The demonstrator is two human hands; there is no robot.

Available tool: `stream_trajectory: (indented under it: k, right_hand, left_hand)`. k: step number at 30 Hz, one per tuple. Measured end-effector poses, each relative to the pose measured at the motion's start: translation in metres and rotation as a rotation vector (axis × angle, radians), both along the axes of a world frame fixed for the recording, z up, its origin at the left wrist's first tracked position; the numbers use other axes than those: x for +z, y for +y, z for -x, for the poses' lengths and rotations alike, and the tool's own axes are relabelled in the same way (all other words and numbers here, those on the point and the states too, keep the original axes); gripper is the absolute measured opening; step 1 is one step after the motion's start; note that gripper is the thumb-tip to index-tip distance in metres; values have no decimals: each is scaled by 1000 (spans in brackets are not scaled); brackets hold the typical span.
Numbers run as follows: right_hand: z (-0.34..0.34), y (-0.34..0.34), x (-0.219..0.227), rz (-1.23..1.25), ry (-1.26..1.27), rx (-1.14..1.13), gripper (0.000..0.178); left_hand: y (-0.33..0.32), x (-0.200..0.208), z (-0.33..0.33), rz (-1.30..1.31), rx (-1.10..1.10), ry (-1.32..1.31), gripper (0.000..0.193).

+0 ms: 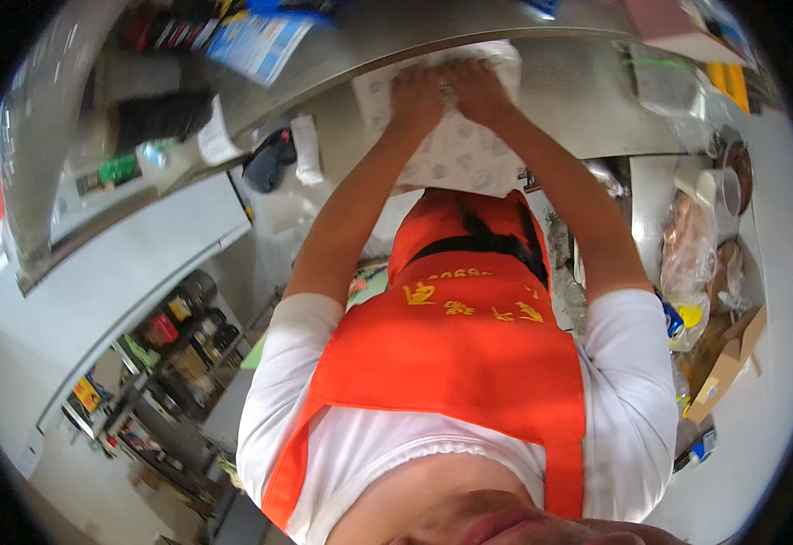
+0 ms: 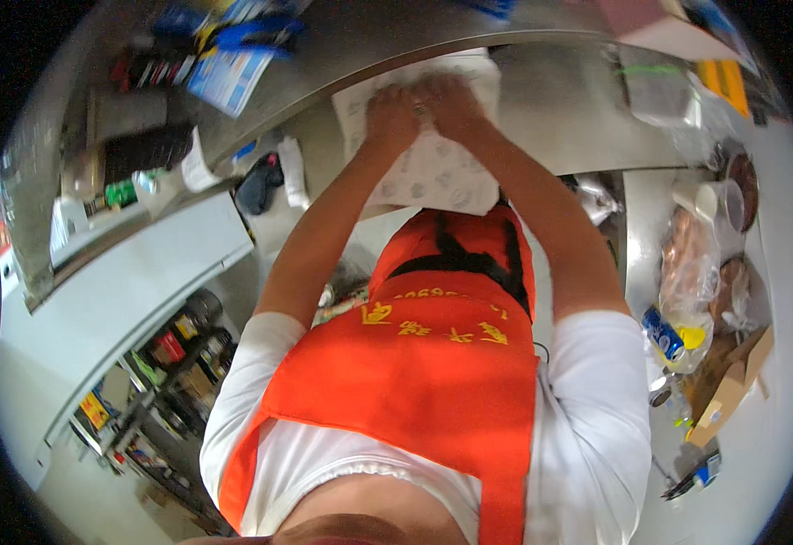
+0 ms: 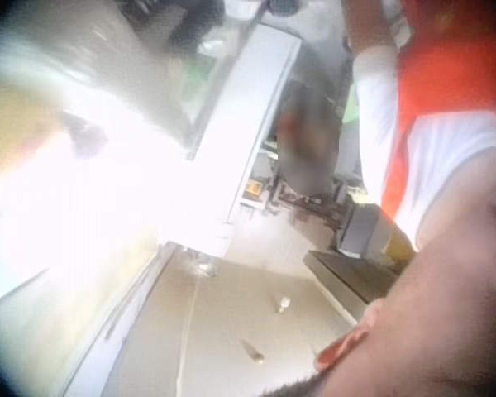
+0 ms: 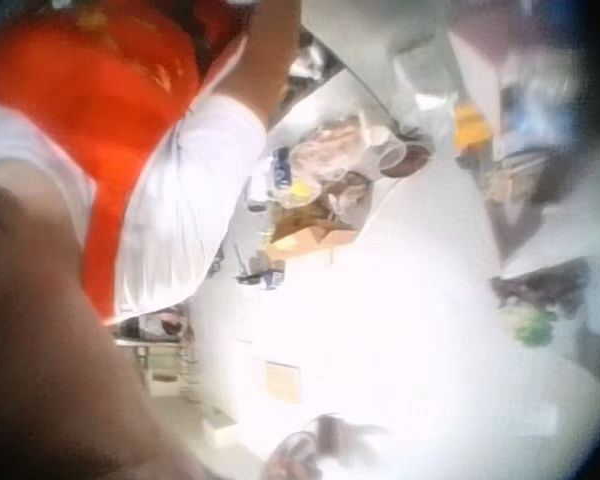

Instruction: The person prepares wraps by spreading a mixture of vegetables and sauce onto a flatbread, folding it, and placing it into a paper wrapper and then a plastic bag. The process is repeated for multiple wraps.

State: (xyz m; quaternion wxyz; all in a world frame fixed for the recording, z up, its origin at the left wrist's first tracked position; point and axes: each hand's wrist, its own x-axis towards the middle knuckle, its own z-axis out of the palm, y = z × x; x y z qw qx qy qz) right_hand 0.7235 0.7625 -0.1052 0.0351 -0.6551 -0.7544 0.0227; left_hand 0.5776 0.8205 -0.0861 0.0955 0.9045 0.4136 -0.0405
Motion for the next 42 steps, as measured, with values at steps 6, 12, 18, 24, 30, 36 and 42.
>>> stream_trajectory:
  k: [6, 12, 18, 24, 30, 36, 42]
  right_hand:
    - [-32, 17, 63, 314, 135, 108, 42]
    - [-171, -22, 46, -42, 152, -164, 52]
    - [-214, -69, -9, 38, 82, -188, 67]
    - [-225, -53, -10, 169, 83, -235, 58]
    - [-241, -26, -7, 136, 133, -334, 49]
    - [-252, -22, -10, 399, -116, -80, 60]
    - [-273, -13, -21, 168, -267, -25, 72]
  left_hand:
    - [13, 38, -28, 279, 6, 59, 43]
    - [-12, 33, -176, 16, -84, -82, 46]
    - [-40, -29, -242, -28, -121, -33, 48]
    - [-56, -7, -244, -136, -118, -79, 61]
    - [-179, 60, -168, 240, -38, -645, 48]
    - [-288, 48, 10, 491, 403, -629, 39]
    - [-426, 56, 144, 190, 1346, -714, 39]
